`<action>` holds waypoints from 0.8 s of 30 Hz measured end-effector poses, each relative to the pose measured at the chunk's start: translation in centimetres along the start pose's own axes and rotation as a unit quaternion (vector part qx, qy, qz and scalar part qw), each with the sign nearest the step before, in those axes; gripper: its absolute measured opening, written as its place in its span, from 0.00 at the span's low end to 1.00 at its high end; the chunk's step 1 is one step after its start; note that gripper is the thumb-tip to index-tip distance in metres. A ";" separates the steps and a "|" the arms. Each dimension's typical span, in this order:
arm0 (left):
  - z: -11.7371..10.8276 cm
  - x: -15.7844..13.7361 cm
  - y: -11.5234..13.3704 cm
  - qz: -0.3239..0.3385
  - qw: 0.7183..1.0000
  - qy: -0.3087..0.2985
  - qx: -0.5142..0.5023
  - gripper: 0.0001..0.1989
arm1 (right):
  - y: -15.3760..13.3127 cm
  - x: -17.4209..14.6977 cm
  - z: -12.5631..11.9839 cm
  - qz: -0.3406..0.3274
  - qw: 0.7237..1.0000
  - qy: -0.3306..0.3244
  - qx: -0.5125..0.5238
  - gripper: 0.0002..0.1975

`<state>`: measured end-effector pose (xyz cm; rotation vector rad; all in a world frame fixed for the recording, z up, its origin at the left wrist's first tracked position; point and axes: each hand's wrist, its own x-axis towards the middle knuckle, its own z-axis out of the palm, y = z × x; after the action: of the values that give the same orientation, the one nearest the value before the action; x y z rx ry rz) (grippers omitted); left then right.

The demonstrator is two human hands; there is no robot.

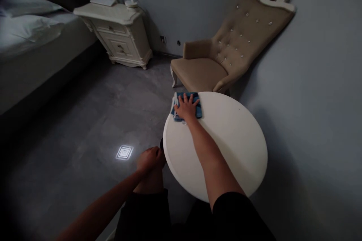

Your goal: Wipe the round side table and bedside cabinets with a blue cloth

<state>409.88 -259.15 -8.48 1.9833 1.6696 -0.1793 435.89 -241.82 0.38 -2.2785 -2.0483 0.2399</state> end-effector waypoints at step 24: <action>1.0 -1.8 -0.5 0.024 1.000 0.012 -0.006 0.23 | 18.7 -34.4 -0.1 0.179 0.978 -0.030 -0.101 0.37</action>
<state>409.28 -261.14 -8.72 2.0220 1.6324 -0.1284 450.84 -277.98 -0.05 -2.7917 -1.7419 0.1216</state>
